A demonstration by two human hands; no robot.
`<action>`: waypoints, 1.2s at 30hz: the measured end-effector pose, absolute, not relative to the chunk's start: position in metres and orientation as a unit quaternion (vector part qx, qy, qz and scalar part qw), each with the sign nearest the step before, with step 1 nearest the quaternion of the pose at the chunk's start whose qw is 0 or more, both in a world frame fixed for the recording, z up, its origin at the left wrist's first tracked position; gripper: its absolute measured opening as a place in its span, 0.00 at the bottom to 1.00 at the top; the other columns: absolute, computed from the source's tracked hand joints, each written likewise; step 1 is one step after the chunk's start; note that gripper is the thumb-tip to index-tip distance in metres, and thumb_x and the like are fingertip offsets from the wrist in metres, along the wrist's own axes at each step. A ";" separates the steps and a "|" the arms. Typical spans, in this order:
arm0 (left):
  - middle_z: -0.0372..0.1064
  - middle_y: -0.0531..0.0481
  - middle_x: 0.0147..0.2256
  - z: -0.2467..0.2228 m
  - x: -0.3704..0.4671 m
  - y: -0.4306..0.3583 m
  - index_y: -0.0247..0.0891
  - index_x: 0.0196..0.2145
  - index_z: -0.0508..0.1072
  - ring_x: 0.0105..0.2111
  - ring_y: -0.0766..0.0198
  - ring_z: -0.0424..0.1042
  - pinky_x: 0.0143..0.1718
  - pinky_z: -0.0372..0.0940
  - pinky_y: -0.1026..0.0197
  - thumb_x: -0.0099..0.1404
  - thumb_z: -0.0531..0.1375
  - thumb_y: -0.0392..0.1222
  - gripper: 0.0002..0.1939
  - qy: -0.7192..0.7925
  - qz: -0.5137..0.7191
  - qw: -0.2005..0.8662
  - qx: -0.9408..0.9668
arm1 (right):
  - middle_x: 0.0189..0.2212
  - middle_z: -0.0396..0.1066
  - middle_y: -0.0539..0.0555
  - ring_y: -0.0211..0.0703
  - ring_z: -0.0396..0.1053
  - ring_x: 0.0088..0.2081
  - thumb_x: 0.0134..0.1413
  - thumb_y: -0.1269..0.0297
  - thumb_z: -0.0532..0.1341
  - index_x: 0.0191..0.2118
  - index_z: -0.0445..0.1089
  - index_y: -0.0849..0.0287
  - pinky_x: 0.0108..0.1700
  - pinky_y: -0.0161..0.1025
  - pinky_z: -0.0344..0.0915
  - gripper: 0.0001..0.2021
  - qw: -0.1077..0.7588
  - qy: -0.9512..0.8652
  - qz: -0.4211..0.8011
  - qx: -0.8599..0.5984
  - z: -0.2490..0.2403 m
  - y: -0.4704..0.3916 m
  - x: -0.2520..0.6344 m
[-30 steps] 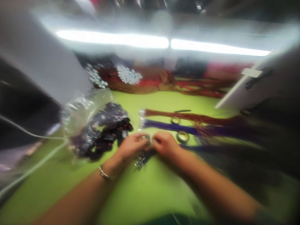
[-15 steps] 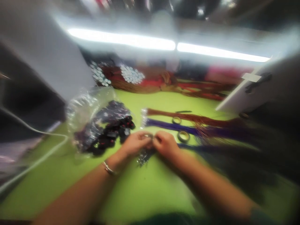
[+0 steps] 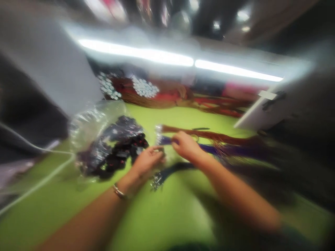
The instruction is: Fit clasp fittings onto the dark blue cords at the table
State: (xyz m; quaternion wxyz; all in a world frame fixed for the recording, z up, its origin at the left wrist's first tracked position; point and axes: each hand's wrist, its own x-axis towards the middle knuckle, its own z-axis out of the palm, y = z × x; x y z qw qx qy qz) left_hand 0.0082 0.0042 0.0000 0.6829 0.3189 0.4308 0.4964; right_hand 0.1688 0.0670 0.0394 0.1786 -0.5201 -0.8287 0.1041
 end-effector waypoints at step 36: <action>0.67 0.55 0.25 -0.016 0.006 0.005 0.40 0.64 0.49 0.24 0.67 0.70 0.26 0.62 0.65 0.54 0.65 0.41 0.44 0.402 0.524 0.625 0.415 | 0.23 0.71 0.50 0.35 0.61 0.25 0.51 0.70 0.56 0.25 0.72 0.59 0.28 0.32 0.51 0.08 0.126 -0.875 0.124 -0.452 0.042 0.070 0.160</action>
